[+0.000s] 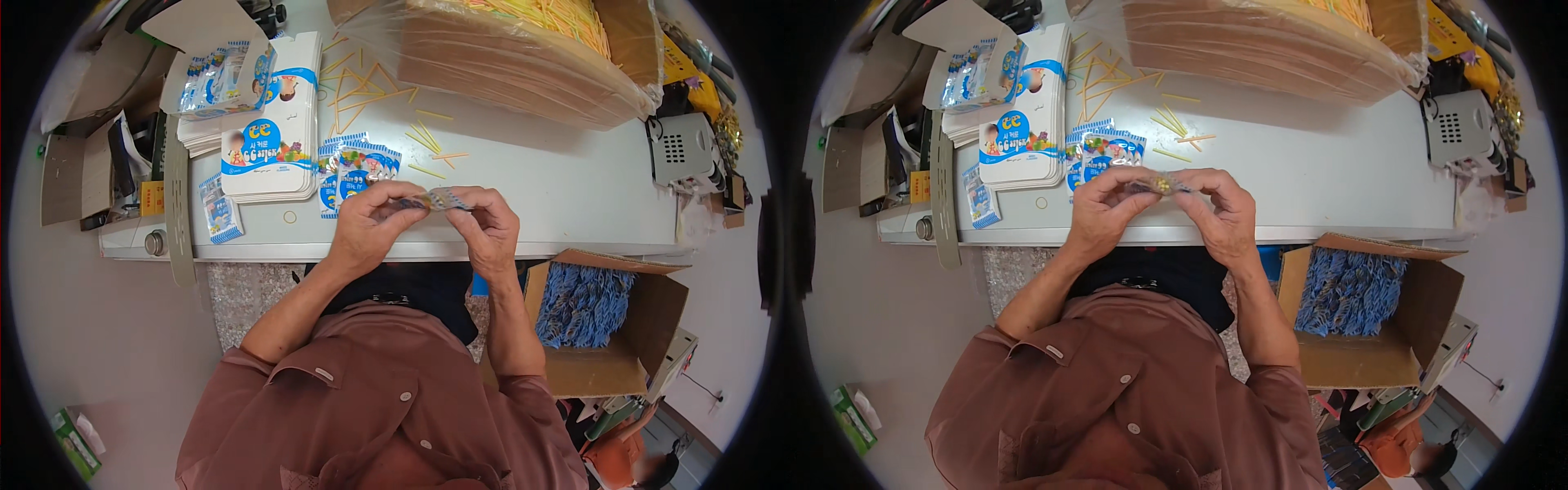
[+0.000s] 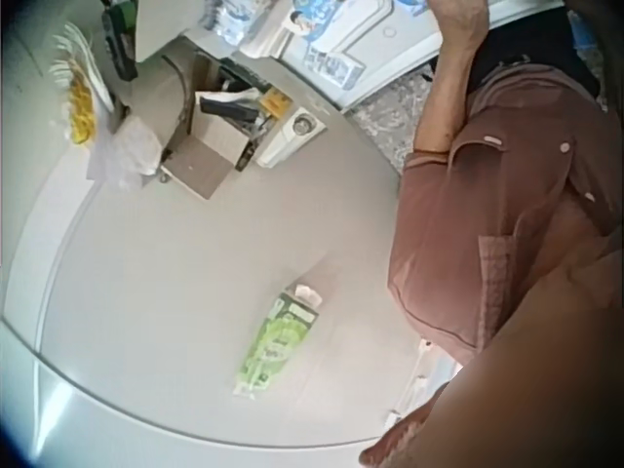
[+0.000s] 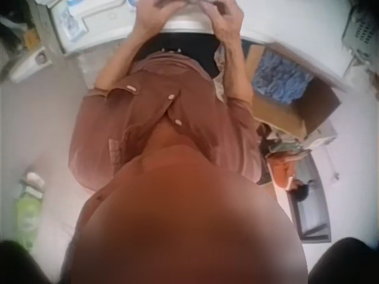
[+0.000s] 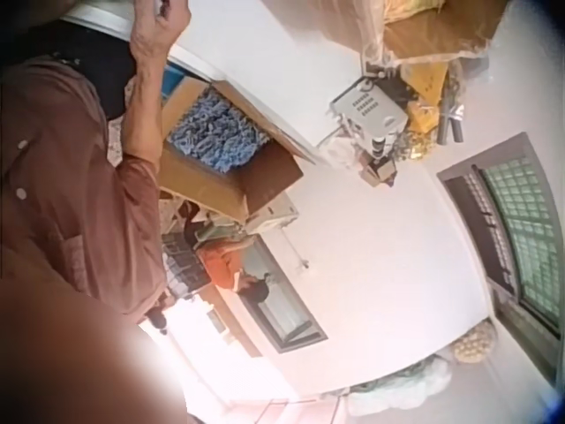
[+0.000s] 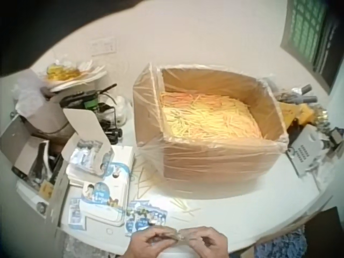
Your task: Packaging small blue notebooks with bundles of yellow straws on a factory workbench.
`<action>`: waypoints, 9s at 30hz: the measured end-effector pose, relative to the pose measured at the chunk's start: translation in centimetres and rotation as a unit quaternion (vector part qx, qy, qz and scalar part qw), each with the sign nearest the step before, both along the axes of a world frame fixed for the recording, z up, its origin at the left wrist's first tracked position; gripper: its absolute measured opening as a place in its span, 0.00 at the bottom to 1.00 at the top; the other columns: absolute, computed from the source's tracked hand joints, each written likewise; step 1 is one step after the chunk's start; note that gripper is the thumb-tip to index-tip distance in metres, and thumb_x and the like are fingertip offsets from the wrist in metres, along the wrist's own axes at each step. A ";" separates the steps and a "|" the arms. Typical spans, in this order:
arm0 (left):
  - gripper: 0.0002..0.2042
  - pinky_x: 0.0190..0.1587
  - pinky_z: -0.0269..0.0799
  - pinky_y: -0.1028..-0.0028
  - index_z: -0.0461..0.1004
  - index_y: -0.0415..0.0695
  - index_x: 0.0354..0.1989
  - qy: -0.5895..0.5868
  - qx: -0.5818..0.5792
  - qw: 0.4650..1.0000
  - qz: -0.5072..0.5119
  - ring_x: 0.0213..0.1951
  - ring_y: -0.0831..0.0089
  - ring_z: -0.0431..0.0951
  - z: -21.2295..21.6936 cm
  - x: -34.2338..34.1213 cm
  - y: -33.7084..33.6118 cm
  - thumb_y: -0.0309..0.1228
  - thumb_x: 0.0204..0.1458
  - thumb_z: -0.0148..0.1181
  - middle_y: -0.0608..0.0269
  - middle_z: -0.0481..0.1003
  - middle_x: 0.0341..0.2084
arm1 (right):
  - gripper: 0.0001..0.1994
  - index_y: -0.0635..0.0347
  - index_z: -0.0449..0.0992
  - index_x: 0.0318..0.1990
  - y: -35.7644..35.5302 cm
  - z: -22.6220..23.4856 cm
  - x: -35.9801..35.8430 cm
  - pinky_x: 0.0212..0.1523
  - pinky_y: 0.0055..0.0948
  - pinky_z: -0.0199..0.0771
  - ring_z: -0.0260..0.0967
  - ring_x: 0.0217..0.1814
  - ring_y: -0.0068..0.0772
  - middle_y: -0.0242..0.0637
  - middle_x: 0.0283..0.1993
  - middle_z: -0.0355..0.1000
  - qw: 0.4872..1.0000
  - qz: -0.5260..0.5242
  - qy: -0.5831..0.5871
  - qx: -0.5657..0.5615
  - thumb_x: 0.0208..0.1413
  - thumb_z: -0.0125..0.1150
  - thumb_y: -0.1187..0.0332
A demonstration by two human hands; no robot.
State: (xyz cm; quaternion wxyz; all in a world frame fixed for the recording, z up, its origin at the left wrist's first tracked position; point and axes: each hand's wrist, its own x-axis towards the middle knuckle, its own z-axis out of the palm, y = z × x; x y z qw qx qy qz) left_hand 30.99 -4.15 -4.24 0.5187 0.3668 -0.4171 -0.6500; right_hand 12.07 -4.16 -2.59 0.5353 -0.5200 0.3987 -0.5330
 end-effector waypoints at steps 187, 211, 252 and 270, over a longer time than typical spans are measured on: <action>0.08 0.30 0.70 0.68 0.80 0.40 0.39 -0.315 -0.101 0.937 -0.115 0.25 0.62 0.76 3.9 3.6 0.0 0.31 0.58 0.59 0.50 0.78 0.24 | 0.09 0.58 0.65 0.46 -3.7 3.6 3.3 0.73 0.52 0.48 0.67 0.65 0.53 0.59 0.50 0.75 0.980 0.087 -0.175 -0.031 0.70 0.46 0.62; 0.13 0.25 0.61 0.72 0.77 0.38 0.29 -0.281 -0.023 0.941 -0.186 0.21 0.78 0.61 3.9 3.9 -0.1 0.36 0.60 0.59 0.61 0.67 0.14 | 0.10 0.56 0.66 0.46 -3.4 2.5 3.2 0.72 0.53 0.49 0.67 0.65 0.51 0.55 0.49 0.77 0.984 0.104 -0.143 -0.032 0.69 0.47 0.60; 0.12 0.32 0.71 0.81 0.81 0.35 0.42 -0.098 0.054 0.992 -0.063 0.30 0.86 0.75 0.5 2.5 -0.5 0.31 0.56 0.65 0.64 0.81 0.27 | 0.12 0.74 0.81 0.40 -5.3 3.4 3.5 0.54 0.33 0.74 0.76 0.49 0.35 0.49 0.46 0.79 0.987 0.077 -0.025 0.138 0.60 0.62 0.70; 0.10 0.33 0.72 0.81 0.81 0.34 0.42 -0.066 0.051 0.996 -0.044 0.30 0.85 0.76 0.4 2.0 0.1 0.28 0.56 0.65 0.63 0.81 0.29 | 0.08 0.69 0.82 0.38 -5.7 3.6 3.9 0.52 0.30 0.74 0.74 0.52 0.33 0.48 0.46 0.79 0.987 0.107 0.071 0.093 0.59 0.63 0.71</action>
